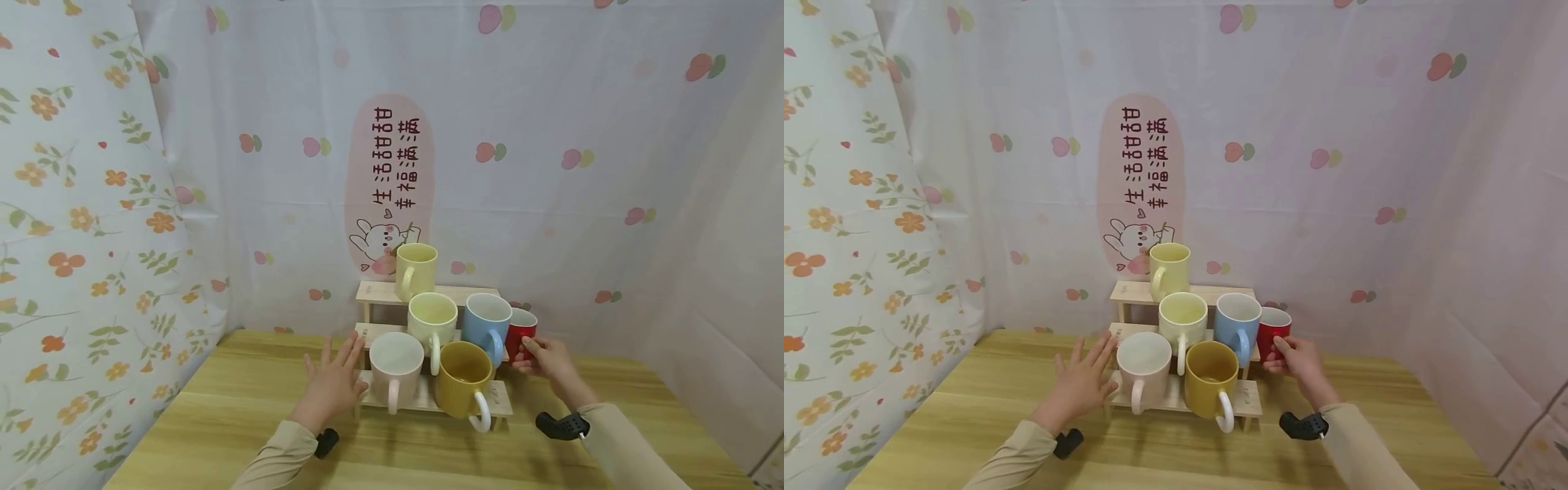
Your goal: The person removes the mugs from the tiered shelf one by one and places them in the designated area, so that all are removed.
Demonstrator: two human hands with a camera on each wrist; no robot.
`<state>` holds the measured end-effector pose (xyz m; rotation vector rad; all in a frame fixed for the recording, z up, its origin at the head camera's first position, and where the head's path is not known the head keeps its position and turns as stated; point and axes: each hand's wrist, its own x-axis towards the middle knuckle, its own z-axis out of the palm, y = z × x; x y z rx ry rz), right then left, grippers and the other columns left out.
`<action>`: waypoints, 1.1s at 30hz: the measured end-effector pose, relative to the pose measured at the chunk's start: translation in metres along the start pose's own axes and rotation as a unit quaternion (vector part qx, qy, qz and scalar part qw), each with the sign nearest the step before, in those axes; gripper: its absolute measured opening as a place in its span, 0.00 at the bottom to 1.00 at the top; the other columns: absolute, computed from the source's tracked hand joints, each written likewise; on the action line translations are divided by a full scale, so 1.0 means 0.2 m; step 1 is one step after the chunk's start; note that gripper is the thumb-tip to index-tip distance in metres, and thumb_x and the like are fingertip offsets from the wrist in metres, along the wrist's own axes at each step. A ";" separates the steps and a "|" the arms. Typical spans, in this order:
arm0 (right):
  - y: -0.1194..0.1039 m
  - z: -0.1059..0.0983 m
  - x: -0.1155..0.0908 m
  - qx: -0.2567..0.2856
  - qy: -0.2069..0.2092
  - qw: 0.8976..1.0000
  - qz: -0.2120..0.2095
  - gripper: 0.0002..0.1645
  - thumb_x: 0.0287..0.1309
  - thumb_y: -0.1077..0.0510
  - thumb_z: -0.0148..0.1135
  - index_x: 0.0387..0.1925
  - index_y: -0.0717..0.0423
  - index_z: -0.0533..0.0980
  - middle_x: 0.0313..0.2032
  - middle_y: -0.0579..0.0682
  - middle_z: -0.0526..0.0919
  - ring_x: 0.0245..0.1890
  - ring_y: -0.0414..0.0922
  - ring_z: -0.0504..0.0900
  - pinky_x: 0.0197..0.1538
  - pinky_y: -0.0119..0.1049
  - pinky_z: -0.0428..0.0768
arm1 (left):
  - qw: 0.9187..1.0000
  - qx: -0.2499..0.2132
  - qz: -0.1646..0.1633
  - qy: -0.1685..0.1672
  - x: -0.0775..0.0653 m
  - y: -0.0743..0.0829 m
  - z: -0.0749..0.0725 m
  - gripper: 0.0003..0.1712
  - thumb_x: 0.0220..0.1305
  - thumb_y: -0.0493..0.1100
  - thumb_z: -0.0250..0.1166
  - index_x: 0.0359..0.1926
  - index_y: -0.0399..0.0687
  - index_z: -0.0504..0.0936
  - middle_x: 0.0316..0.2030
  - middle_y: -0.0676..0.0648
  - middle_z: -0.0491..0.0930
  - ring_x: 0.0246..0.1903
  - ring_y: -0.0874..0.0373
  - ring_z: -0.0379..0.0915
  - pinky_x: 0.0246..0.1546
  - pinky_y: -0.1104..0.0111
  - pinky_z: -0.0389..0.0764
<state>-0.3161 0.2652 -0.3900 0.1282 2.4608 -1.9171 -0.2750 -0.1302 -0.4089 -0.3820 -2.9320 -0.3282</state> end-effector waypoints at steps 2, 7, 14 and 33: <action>0.03 0.01 0.01 0.009 -0.001 1.000 0.001 0.21 0.72 0.56 0.46 0.43 0.76 0.68 0.23 0.49 0.81 0.23 0.41 0.85 0.33 0.33 0.84 | 1.000 0.003 0.000 0.000 0.01 0.01 0.00 0.45 0.62 0.56 0.63 0.74 0.52 0.54 0.75 0.50 0.49 0.71 0.32 0.38 0.57 0.26 0.46; 0.09 0.03 0.02 0.019 0.002 1.000 0.008 0.22 0.72 0.55 0.46 0.44 0.77 0.68 0.22 0.48 0.80 0.22 0.40 0.85 0.32 0.32 0.84 | 1.000 0.007 0.000 0.003 0.02 0.01 0.01 0.45 0.62 0.57 0.62 0.74 0.52 0.53 0.75 0.50 0.48 0.71 0.32 0.39 0.57 0.26 0.47; 0.18 0.06 0.04 0.037 0.002 0.999 0.012 0.20 0.72 0.57 0.46 0.43 0.76 0.69 0.23 0.49 0.81 0.22 0.40 0.85 0.32 0.31 0.84 | 1.000 0.008 -0.001 -0.001 0.02 0.00 0.03 0.46 0.62 0.57 0.63 0.74 0.52 0.53 0.75 0.50 0.47 0.71 0.32 0.38 0.57 0.26 0.46; 0.25 0.15 0.09 -0.017 0.015 1.000 -0.002 0.16 0.73 0.60 0.42 0.42 0.74 0.68 0.19 0.48 0.74 0.18 0.38 0.73 0.25 0.27 0.76 | 0.999 -0.032 -0.007 -0.010 0.02 0.00 0.02 0.46 0.63 0.55 0.62 0.75 0.53 0.50 0.75 0.50 0.45 0.70 0.30 0.40 0.56 0.25 0.46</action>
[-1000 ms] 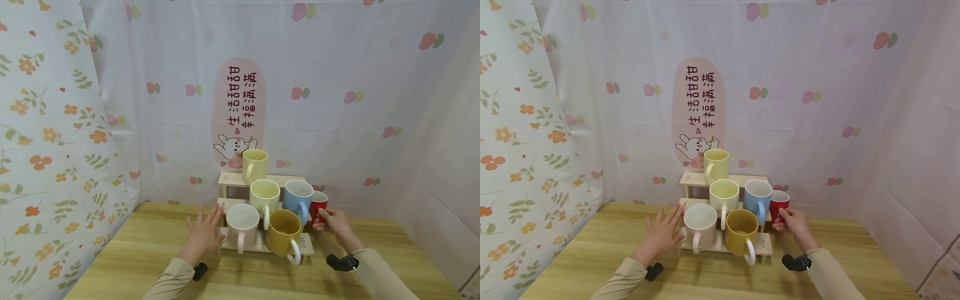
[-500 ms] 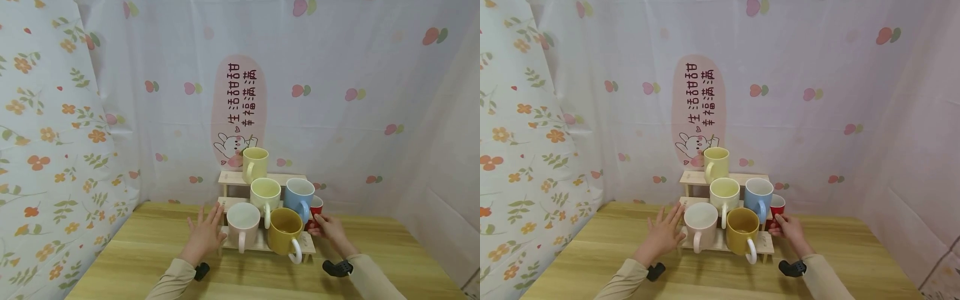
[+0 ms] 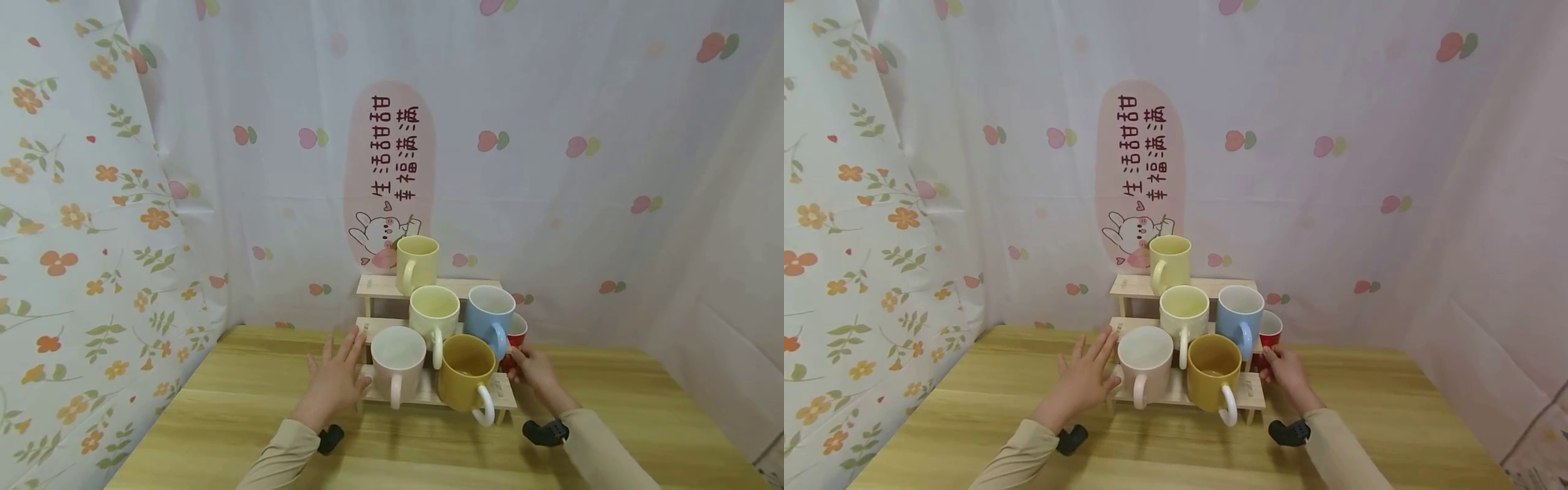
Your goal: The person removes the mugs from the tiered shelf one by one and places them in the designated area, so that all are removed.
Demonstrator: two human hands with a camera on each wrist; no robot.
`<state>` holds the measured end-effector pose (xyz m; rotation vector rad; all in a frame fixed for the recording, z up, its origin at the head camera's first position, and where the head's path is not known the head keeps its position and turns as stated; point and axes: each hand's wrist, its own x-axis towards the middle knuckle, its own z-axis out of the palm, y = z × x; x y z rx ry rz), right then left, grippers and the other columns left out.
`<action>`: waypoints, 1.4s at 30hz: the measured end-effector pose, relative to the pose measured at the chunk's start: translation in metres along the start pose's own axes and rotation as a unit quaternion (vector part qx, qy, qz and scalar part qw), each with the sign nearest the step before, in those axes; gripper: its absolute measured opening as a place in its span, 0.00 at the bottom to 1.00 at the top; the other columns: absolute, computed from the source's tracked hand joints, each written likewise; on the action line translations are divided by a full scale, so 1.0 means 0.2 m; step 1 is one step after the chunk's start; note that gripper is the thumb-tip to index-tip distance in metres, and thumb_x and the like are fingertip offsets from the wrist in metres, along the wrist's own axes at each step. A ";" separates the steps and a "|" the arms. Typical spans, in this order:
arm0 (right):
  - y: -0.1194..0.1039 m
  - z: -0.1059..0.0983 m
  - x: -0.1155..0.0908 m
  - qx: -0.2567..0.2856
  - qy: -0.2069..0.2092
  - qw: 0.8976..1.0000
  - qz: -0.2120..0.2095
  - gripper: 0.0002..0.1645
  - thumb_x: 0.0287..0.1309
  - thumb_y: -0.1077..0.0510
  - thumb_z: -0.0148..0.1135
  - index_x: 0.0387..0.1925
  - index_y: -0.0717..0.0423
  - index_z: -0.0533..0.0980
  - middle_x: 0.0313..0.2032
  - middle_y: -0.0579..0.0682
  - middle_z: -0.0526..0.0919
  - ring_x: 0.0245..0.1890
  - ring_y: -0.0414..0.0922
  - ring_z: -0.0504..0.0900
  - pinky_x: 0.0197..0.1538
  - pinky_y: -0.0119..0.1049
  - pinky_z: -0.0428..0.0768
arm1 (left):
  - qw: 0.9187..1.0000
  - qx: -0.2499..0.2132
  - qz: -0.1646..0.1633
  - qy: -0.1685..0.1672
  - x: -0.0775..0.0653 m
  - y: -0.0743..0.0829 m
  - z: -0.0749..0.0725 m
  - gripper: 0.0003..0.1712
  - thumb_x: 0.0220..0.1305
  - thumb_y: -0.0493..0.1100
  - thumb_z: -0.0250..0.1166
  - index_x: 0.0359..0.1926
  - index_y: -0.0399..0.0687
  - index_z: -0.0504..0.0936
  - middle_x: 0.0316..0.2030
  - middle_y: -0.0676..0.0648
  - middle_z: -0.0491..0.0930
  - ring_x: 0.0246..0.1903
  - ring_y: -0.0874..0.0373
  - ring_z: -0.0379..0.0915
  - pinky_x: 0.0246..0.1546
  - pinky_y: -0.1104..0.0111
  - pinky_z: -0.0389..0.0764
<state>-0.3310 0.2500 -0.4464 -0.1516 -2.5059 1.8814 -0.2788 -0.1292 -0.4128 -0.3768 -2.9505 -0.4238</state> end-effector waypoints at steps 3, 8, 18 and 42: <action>-0.01 0.00 0.00 -0.015 -0.005 1.000 -0.007 0.16 0.73 0.61 0.41 0.44 0.75 0.67 0.20 0.48 0.74 0.19 0.38 0.73 0.25 0.27 0.75 | 1.000 0.001 -0.001 0.001 0.01 0.00 0.00 0.46 0.63 0.55 0.62 0.75 0.53 0.50 0.75 0.50 0.45 0.70 0.29 0.40 0.56 0.24 0.46; -0.01 -0.02 0.00 -0.026 -0.015 1.000 -0.003 0.18 0.72 0.61 0.40 0.46 0.77 0.66 0.22 0.50 0.75 0.20 0.38 0.75 0.27 0.28 0.77 | 1.000 0.005 0.001 -0.005 0.02 0.00 0.01 0.46 0.63 0.56 0.62 0.75 0.54 0.50 0.75 0.51 0.45 0.71 0.30 0.39 0.56 0.24 0.46; -0.10 -0.12 -0.03 -0.127 -0.030 0.991 -0.009 0.28 0.74 0.55 0.40 0.53 0.81 0.65 0.41 0.70 0.77 0.29 0.45 0.82 0.35 0.40 0.84 | 1.000 0.003 0.000 -0.003 0.02 -0.01 0.02 0.47 0.62 0.55 0.63 0.75 0.54 0.50 0.75 0.50 0.46 0.70 0.29 0.39 0.56 0.24 0.46; -0.61 -0.19 -0.18 -0.205 -0.001 0.976 -0.077 0.29 0.72 0.47 0.42 0.52 0.70 0.73 0.39 0.62 0.82 0.27 0.42 0.78 0.30 0.34 0.78 | 1.000 -0.005 -0.006 -0.003 0.00 0.01 0.00 0.47 0.62 0.55 0.63 0.75 0.52 0.51 0.75 0.49 0.45 0.70 0.29 0.39 0.56 0.25 0.47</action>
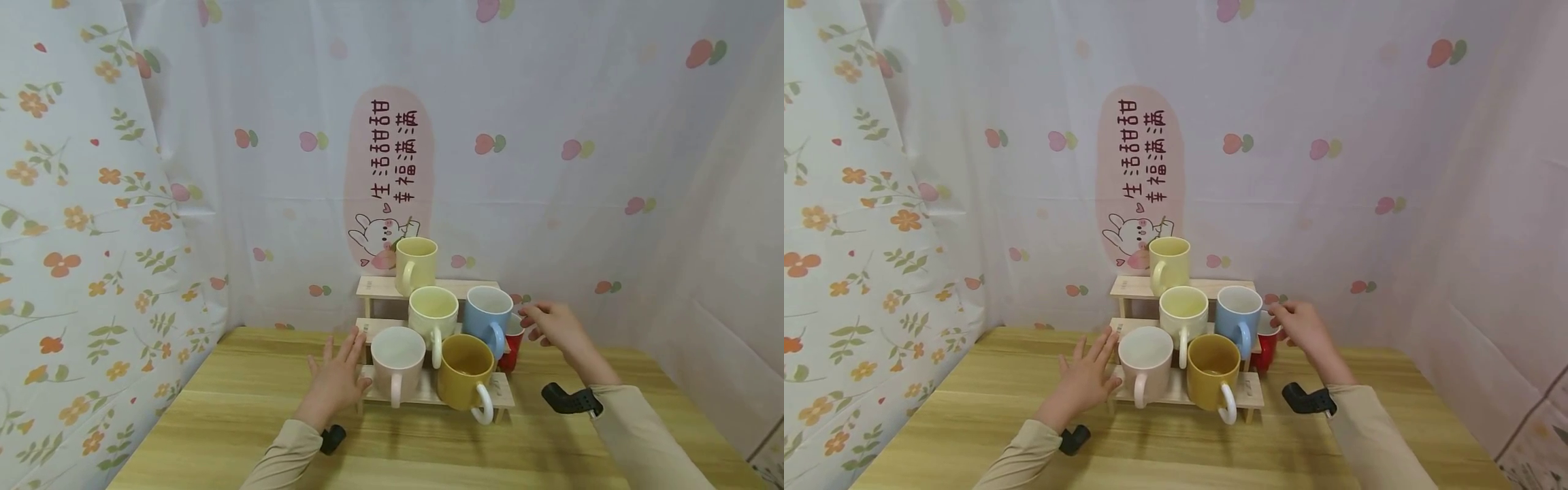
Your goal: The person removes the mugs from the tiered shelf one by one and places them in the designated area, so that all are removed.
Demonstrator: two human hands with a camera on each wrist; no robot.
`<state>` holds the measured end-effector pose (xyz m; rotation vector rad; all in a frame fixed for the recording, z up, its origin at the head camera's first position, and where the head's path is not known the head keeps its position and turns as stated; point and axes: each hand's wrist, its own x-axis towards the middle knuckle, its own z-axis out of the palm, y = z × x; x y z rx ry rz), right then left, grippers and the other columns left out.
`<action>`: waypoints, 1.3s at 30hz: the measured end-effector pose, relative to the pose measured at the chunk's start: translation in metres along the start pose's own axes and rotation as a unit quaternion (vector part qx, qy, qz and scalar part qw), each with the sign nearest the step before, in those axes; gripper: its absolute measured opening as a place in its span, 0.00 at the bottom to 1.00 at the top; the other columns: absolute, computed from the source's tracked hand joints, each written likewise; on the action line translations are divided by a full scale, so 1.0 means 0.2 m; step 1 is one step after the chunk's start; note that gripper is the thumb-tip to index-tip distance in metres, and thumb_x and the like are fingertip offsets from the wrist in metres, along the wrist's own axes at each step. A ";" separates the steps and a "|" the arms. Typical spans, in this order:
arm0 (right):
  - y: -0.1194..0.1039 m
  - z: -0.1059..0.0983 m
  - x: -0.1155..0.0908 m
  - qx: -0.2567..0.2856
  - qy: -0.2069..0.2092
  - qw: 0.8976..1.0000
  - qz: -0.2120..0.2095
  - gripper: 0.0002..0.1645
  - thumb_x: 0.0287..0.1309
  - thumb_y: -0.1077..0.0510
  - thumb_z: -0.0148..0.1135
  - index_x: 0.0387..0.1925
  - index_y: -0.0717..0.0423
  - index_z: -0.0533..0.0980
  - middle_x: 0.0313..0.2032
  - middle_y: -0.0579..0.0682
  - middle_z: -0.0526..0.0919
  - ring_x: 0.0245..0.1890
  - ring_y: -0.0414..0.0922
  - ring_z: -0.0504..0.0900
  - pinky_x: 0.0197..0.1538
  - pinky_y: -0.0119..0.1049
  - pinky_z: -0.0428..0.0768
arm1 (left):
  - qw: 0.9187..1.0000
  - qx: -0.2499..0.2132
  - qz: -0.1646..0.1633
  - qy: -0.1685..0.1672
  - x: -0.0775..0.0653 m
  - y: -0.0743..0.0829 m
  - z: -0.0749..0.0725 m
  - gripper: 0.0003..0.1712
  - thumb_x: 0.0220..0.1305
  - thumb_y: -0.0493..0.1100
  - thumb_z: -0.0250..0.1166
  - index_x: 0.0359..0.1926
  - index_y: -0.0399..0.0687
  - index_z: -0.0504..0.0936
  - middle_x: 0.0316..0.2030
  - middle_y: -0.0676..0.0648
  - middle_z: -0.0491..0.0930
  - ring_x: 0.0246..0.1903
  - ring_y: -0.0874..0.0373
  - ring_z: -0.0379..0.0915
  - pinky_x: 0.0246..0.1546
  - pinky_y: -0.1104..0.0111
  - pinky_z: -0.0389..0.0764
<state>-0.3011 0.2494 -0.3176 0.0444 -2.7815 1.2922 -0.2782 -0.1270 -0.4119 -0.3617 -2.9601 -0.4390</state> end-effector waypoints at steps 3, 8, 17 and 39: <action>-0.06 -0.01 0.00 0.011 0.014 1.000 -0.016 0.27 0.71 0.48 0.44 0.50 0.69 0.75 0.36 0.58 0.82 0.26 0.42 0.78 0.28 0.33 0.77 | 1.000 0.004 0.000 -0.002 0.00 0.00 0.00 0.47 0.62 0.56 0.63 0.75 0.52 0.50 0.75 0.49 0.45 0.70 0.29 0.40 0.56 0.25 0.47; -0.16 0.01 -0.02 0.030 0.037 0.998 -0.041 0.24 0.70 0.49 0.47 0.46 0.67 0.77 0.32 0.54 0.82 0.24 0.44 0.78 0.26 0.33 0.78 | 1.000 0.007 -0.002 -0.006 0.01 0.00 0.01 0.47 0.62 0.56 0.62 0.75 0.53 0.50 0.76 0.50 0.44 0.70 0.29 0.39 0.56 0.25 0.47; -0.31 0.10 -0.03 0.065 0.025 0.997 -0.039 0.22 0.69 0.50 0.49 0.43 0.68 0.78 0.31 0.55 0.83 0.23 0.44 0.77 0.26 0.35 0.79 | 1.000 0.001 0.004 0.008 0.00 -0.01 0.01 0.47 0.61 0.55 0.64 0.75 0.52 0.51 0.75 0.49 0.46 0.70 0.28 0.41 0.54 0.23 0.47; -0.54 0.37 0.08 0.109 -0.004 0.994 -0.023 0.23 0.65 0.48 0.52 0.35 0.66 0.78 0.23 0.51 0.83 0.15 0.41 0.76 0.21 0.31 0.77 | 1.000 0.005 0.006 0.004 0.01 -0.01 0.00 0.47 0.61 0.54 0.64 0.75 0.52 0.51 0.75 0.50 0.45 0.69 0.29 0.42 0.55 0.24 0.48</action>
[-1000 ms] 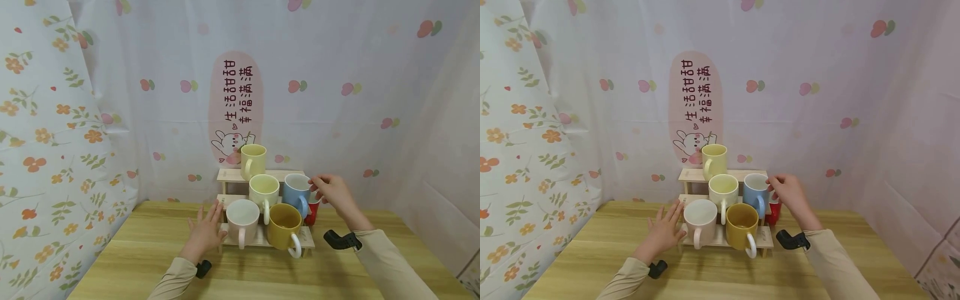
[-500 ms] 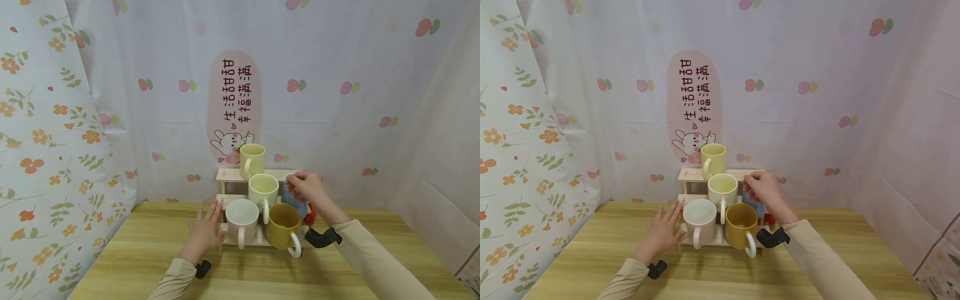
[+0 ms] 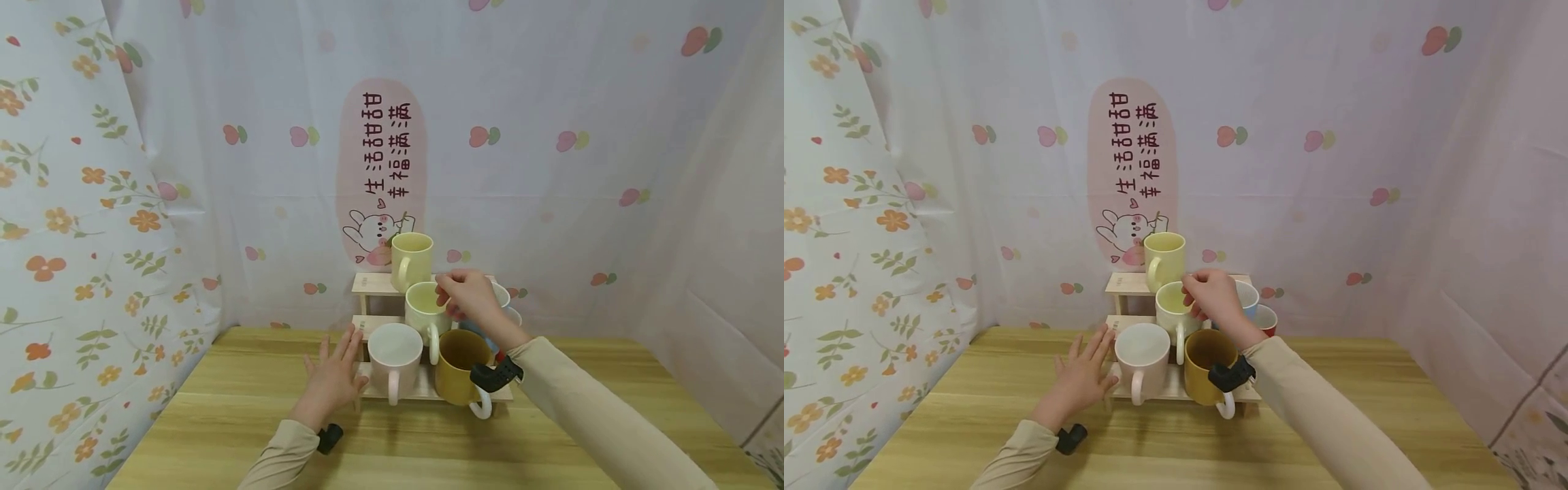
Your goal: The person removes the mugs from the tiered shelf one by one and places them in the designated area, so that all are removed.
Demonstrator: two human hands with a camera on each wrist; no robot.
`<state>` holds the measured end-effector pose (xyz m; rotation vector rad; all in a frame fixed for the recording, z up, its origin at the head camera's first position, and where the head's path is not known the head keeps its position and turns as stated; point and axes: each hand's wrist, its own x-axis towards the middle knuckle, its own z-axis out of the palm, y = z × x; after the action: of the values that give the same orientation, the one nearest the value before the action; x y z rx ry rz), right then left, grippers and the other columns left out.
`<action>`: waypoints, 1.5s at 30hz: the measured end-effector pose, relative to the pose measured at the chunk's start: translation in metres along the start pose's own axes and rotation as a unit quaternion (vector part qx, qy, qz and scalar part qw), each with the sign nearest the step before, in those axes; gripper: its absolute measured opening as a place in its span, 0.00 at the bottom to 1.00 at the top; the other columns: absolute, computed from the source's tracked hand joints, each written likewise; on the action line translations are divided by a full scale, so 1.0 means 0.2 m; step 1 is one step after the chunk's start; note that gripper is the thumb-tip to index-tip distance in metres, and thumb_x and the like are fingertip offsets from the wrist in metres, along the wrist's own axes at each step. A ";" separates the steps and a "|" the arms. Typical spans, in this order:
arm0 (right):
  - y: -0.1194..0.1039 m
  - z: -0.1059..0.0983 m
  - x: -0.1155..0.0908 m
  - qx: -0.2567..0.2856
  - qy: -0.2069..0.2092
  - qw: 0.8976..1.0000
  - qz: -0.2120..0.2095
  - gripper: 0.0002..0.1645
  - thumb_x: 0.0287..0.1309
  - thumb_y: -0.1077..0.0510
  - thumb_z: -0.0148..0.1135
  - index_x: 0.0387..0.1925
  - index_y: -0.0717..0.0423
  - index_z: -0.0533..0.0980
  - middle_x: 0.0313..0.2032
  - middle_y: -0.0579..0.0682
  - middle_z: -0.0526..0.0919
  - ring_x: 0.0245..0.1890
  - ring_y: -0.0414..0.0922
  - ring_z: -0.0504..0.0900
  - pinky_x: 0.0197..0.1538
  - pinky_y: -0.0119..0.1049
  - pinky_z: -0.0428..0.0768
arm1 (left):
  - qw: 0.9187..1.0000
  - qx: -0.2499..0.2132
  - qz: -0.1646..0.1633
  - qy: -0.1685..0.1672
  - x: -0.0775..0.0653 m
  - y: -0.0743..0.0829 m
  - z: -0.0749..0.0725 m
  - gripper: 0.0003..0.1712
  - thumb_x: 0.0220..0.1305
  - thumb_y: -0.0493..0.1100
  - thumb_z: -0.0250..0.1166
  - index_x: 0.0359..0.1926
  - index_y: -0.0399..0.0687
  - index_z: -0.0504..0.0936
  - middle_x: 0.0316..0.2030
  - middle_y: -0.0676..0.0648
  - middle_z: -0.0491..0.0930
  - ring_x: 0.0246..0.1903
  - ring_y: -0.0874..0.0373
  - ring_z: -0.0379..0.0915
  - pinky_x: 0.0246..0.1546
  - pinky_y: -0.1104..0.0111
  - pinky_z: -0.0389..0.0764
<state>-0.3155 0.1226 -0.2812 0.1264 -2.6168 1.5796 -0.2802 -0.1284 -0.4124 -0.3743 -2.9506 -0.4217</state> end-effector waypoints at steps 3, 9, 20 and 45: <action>-0.01 0.03 0.02 0.005 -0.005 1.000 0.002 0.20 0.65 0.50 0.53 0.32 0.65 0.78 0.23 0.52 0.82 0.14 0.41 0.76 0.20 0.30 0.76 | 1.000 -0.001 0.003 -0.002 0.01 0.01 0.01 0.47 0.61 0.55 0.64 0.75 0.52 0.51 0.76 0.49 0.45 0.70 0.29 0.41 0.54 0.24 0.49; -0.04 0.10 0.07 0.052 -0.004 0.998 0.023 0.18 0.63 0.51 0.54 0.37 0.63 0.78 0.29 0.54 0.83 0.16 0.41 0.77 0.20 0.30 0.78 | 1.000 -0.001 0.010 0.008 -0.01 0.00 0.01 0.48 0.59 0.54 0.66 0.74 0.49 0.53 0.75 0.47 0.47 0.69 0.28 0.43 0.52 0.23 0.51; -0.09 0.16 0.16 0.099 -0.004 0.994 0.036 0.19 0.63 0.53 0.53 0.46 0.63 0.77 0.36 0.56 0.83 0.15 0.38 0.78 0.21 0.30 0.80 | 1.000 0.005 0.017 0.021 0.02 -0.01 0.02 0.48 0.59 0.54 0.66 0.75 0.51 0.52 0.75 0.49 0.46 0.69 0.30 0.45 0.52 0.24 0.53; -0.09 0.34 0.22 0.184 -0.036 0.981 0.051 0.13 0.69 0.56 0.53 0.42 0.65 0.73 0.29 0.53 0.79 0.19 0.39 0.83 0.28 0.30 0.83 | 1.000 0.004 0.007 0.014 0.00 -0.01 0.03 0.51 0.56 0.52 0.69 0.75 0.51 0.51 0.75 0.49 0.46 0.69 0.29 0.46 0.52 0.23 0.53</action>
<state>-0.3583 0.0531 -0.2909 0.0756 -2.3836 2.1195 -0.2822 -0.1286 -0.4181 -0.3842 -2.9207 -0.4109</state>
